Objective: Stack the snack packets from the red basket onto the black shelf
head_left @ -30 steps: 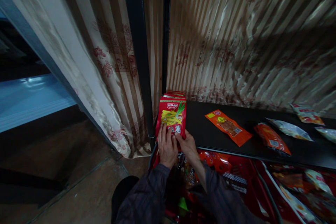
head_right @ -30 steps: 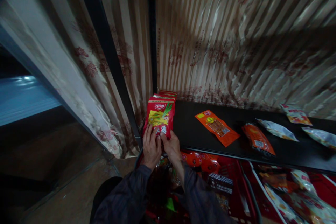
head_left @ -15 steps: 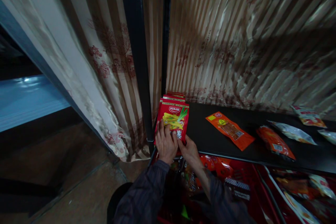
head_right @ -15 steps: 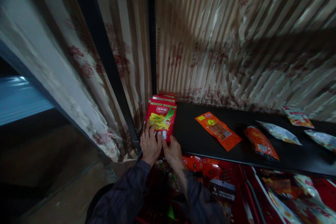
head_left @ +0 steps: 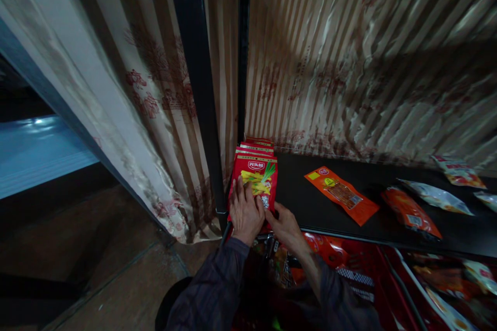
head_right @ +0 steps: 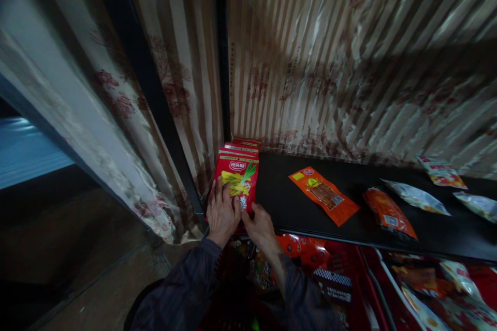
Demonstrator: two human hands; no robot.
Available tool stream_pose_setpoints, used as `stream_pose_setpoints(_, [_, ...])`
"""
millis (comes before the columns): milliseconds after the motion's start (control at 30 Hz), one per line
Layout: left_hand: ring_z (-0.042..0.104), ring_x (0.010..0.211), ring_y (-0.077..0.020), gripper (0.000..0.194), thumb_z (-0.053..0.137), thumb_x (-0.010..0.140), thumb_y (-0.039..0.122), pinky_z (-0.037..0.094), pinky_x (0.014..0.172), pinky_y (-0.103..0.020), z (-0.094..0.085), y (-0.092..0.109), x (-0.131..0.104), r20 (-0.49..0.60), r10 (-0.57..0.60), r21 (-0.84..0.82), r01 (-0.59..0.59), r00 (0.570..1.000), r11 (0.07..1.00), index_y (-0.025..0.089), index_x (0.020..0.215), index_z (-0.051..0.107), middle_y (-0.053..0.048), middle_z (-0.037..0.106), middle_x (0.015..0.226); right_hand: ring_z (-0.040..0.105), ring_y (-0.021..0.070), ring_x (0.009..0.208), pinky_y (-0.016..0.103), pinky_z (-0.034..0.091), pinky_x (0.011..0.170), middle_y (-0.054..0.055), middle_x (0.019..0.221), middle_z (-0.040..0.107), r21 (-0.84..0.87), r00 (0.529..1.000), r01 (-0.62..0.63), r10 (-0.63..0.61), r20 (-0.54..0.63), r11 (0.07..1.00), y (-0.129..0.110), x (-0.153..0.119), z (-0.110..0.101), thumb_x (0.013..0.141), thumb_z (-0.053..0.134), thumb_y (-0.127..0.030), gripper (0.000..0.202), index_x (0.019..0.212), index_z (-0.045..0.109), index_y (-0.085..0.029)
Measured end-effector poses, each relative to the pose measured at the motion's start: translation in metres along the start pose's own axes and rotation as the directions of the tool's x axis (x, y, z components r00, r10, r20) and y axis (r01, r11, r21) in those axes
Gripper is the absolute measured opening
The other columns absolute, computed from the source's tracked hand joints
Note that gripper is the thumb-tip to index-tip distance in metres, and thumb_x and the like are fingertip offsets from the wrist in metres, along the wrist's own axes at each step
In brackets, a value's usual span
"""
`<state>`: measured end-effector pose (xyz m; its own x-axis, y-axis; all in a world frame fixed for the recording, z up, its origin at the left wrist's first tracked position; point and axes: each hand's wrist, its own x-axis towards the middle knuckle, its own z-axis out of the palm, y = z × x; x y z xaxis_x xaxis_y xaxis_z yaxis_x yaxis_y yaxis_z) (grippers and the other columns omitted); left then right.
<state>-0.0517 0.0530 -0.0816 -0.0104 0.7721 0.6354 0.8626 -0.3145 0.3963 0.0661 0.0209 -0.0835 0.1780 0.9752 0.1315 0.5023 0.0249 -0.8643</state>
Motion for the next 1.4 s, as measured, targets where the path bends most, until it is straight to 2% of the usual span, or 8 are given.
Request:
stream_pose_setpoints(167, [0.035, 0.140, -0.0348, 0.045, 0.046, 0.091, 0.027, 0.042, 0.106, -0.051, 0.003, -0.001, 0.000, 0.027, -0.015, 0.003, 0.015, 1.000, 1.000, 0.013, 0.133, 0.053, -0.018, 0.041, 0.150, 0.063, 0.0226, 0.086, 0.034, 0.049, 0.081, 0.008, 0.093, 0.070, 0.018, 0.994, 0.000, 0.002, -0.110, 1.000, 0.008, 0.007, -0.007, 0.082, 0.054, -0.049, 0.037, 0.097, 0.071, -0.021])
stream_pose_setpoints(333, [0.040, 0.137, -0.0364, 0.047, 0.045, 0.091, 0.028, 0.042, 0.105, -0.053, 0.004, -0.003, 0.000, 0.047, -0.014, 0.028, 0.013, 0.999, 1.000, 0.013, 0.135, 0.052, -0.018, 0.043, 0.149, 0.062, 0.0242, 0.106, 0.037, 0.047, 0.094, 0.011, 0.115, 0.068, 0.222, 0.972, -0.042, 0.091, -0.217, 0.974, 0.015, 0.030, -0.007, 0.086, 0.048, -0.052, 0.047, 0.113, 0.066, -0.019])
stream_pose_setpoints(500, [0.041, 0.135, -0.0368, 0.050, 0.047, 0.090, 0.029, 0.042, 0.105, -0.053, 0.004, -0.005, 0.000, 0.055, -0.008, 0.040, 0.006, 0.998, 0.999, 0.013, 0.138, 0.051, -0.018, 0.044, 0.148, 0.064, 0.0235, 0.104, 0.037, 0.051, 0.091, 0.010, 0.114, 0.070, 0.418, 0.961, -0.091, 0.190, -0.202, 0.904, 0.014, 0.067, -0.005, 0.083, 0.050, -0.049, 0.045, 0.114, 0.064, -0.019])
stream_pose_setpoints(733, [0.040, 0.137, -0.0364, 0.050, 0.047, 0.090, 0.029, 0.041, 0.105, -0.053, 0.005, -0.005, -0.001, 0.035, -0.006, 0.017, 0.005, 0.999, 1.000, 0.015, 0.139, 0.050, -0.016, 0.043, 0.149, 0.068, 0.0201, 0.094, 0.033, 0.053, 0.082, 0.007, 0.104, 0.074, 0.443, 0.965, -0.126, 0.213, -0.153, 0.888, 0.014, 0.115, -0.011, 0.081, 0.053, -0.038, 0.035, 0.108, 0.064, -0.020])
stream_pose_setpoints(967, [0.039, 0.137, -0.0380, 0.052, 0.045, 0.090, 0.029, 0.039, 0.106, -0.055, 0.002, -0.002, 0.005, 0.100, -0.025, 0.016, 0.024, 0.995, 1.000, 0.013, 0.139, 0.049, -0.017, 0.041, 0.150, 0.070, 0.0193, 0.085, 0.032, 0.055, 0.075, 0.006, 0.101, 0.075, 0.539, 0.968, -0.194, 0.250, -0.031, 0.820, 0.011, 0.108, -0.009, 0.076, 0.063, -0.040, 0.032, 0.101, 0.066, -0.020])
stream_pose_setpoints(1133, [0.039, 0.136, -0.0393, 0.052, 0.045, 0.090, 0.031, 0.039, 0.107, -0.054, 0.002, -0.002, 0.006, 0.108, -0.018, 0.020, 0.016, 0.994, 1.000, 0.010, 0.138, 0.050, -0.019, 0.040, 0.150, 0.070, 0.0202, 0.078, 0.034, 0.056, 0.072, 0.006, 0.093, 0.076, 0.576, 0.962, -0.230, 0.271, 0.015, 0.785, 0.007, 0.105, -0.006, 0.067, 0.071, -0.031, 0.031, 0.095, 0.066, -0.018])
stream_pose_setpoints(1233, [0.039, 0.137, -0.0383, 0.052, 0.045, 0.090, 0.029, 0.040, 0.105, -0.054, 0.002, -0.002, 0.006, 0.094, -0.017, 0.021, 0.015, 0.995, 1.000, 0.012, 0.139, 0.049, -0.017, 0.041, 0.150, 0.070, 0.0209, 0.079, 0.036, 0.056, 0.074, 0.006, 0.094, 0.076, 0.617, 0.972, -0.195, 0.234, 0.018, 0.762, 0.003, 0.107, -0.004, 0.064, 0.072, -0.031, 0.035, 0.096, 0.065, -0.018])
stream_pose_setpoints(1400, [0.039, 0.137, -0.0374, 0.052, 0.045, 0.090, 0.029, 0.043, 0.104, -0.054, 0.004, -0.005, 0.010, 0.061, 0.007, 0.024, -0.008, 0.998, 1.000, 0.015, 0.140, 0.047, -0.016, 0.041, 0.150, 0.069, 0.0208, 0.088, 0.035, 0.054, 0.081, 0.005, 0.097, 0.075, 0.659, 0.988, -0.069, 0.143, -0.059, 0.749, 0.002, 0.109, -0.004, 0.064, 0.070, -0.035, 0.034, 0.094, 0.063, -0.021])
